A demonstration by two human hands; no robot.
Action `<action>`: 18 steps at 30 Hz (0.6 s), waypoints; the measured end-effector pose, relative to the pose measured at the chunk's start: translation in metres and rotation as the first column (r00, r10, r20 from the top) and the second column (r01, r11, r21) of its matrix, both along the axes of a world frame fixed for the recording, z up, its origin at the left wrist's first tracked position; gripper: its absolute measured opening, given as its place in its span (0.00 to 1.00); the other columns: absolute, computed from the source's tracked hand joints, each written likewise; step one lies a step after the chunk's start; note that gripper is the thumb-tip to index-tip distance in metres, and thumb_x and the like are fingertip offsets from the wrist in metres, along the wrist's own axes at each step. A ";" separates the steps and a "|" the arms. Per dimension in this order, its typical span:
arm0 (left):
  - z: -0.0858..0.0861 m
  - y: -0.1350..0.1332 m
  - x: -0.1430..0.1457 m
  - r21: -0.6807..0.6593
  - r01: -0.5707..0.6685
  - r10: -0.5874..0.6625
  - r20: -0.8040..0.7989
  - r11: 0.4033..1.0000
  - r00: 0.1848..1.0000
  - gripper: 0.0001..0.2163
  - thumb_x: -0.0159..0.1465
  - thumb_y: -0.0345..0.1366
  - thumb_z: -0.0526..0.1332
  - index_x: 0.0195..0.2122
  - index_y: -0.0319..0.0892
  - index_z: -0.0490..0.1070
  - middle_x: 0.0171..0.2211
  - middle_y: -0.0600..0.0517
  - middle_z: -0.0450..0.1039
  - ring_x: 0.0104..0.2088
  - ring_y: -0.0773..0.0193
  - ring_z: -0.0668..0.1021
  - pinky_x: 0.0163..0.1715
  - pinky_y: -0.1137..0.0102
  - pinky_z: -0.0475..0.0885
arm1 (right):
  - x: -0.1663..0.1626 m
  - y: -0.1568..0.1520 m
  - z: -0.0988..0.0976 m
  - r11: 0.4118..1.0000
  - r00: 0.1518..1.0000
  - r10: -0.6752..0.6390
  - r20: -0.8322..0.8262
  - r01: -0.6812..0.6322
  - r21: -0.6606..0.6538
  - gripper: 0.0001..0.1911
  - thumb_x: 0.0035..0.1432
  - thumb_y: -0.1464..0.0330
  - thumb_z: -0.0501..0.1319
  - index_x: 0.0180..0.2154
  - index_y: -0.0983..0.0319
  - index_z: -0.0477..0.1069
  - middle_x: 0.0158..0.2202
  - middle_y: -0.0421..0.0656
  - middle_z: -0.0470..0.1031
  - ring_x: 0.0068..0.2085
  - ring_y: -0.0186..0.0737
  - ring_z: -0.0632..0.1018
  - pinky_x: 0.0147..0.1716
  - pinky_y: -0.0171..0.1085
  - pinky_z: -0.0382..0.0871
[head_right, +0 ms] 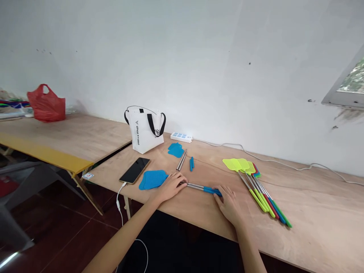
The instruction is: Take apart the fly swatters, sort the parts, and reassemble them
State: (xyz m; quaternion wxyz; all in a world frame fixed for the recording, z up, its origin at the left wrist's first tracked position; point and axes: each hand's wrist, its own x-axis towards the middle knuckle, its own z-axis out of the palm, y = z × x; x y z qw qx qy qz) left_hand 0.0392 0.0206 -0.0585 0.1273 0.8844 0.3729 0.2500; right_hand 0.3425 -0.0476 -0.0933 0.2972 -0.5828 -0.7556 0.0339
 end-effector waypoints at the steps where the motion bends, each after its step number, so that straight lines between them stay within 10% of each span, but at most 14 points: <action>1: 0.000 0.000 -0.001 -0.001 -0.003 0.003 -0.002 1.000 1.000 0.06 0.73 0.38 0.57 0.44 0.46 0.73 0.46 0.51 0.72 0.50 0.57 0.73 0.51 0.62 0.67 | 0.000 0.000 -0.001 1.000 1.000 0.002 0.008 -0.002 -0.001 0.13 0.67 0.61 0.52 0.47 0.53 0.73 0.49 0.43 0.78 0.51 0.49 0.77 0.50 0.52 0.70; 11: 0.010 -0.002 -0.004 -0.014 0.023 -0.023 0.006 1.000 1.000 0.06 0.72 0.37 0.57 0.47 0.47 0.71 0.48 0.51 0.73 0.51 0.58 0.75 0.53 0.62 0.67 | -0.001 0.000 0.003 1.000 1.000 0.007 0.003 -0.007 -0.024 0.11 0.67 0.61 0.52 0.46 0.53 0.71 0.48 0.44 0.77 0.50 0.49 0.76 0.50 0.52 0.70; 18: 0.038 0.004 -0.064 -0.053 -0.152 0.146 -0.105 0.987 0.984 0.15 0.69 0.37 0.55 0.56 0.49 0.68 0.59 0.47 0.68 0.62 0.52 0.69 0.61 0.59 0.64 | -0.009 -0.007 0.018 1.000 0.999 0.002 0.040 -0.001 -0.025 0.09 0.66 0.65 0.52 0.43 0.54 0.70 0.48 0.43 0.76 0.50 0.48 0.76 0.50 0.51 0.70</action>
